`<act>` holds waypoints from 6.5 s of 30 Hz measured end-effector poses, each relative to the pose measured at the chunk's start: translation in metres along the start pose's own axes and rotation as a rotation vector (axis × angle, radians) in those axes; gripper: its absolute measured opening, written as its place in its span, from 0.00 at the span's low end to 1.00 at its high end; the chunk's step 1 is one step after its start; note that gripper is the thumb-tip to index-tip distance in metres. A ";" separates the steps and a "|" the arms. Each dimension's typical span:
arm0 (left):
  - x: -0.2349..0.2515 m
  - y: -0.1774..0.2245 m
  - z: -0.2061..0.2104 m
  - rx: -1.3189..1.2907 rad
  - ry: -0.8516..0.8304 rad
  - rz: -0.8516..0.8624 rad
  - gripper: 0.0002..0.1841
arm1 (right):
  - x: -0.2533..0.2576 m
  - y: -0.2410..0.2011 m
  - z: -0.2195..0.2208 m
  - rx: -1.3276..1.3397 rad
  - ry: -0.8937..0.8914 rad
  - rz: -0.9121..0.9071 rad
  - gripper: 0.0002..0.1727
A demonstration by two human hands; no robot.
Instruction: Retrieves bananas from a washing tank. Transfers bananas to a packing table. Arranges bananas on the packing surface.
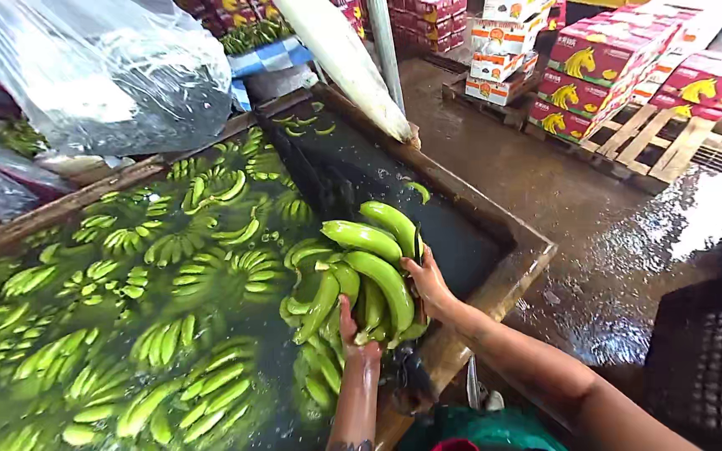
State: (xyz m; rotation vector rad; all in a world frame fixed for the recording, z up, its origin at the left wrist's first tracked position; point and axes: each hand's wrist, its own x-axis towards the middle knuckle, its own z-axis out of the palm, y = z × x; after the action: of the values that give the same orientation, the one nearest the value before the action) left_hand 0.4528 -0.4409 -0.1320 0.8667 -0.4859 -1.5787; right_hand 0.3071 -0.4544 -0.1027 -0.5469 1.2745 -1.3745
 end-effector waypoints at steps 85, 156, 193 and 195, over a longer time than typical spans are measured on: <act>1.526 -0.192 0.777 -0.283 0.321 0.157 0.30 | 1.677 -0.582 -0.046 -0.019 -0.353 0.394 0.26; 3.464 0.804 0.287 0.099 0.629 0.099 0.29 | 3.264 -0.498 1.515 -0.042 -0.418 0.460 0.15; 3.327 0.841 0.260 -0.322 0.163 0.192 0.24 | 3.276 -0.578 1.463 -1.618 -0.946 -0.432 0.14; 3.298 0.840 0.264 -0.286 0.195 0.218 0.25 | 3.267 -0.589 1.461 -1.683 -0.913 -0.455 0.22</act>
State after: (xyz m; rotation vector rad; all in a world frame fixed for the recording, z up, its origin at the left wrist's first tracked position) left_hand 0.7637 -3.8392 -0.2036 0.7137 -0.2003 -1.3098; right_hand 0.4849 -4.0754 -0.2238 -2.3430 1.2408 0.1200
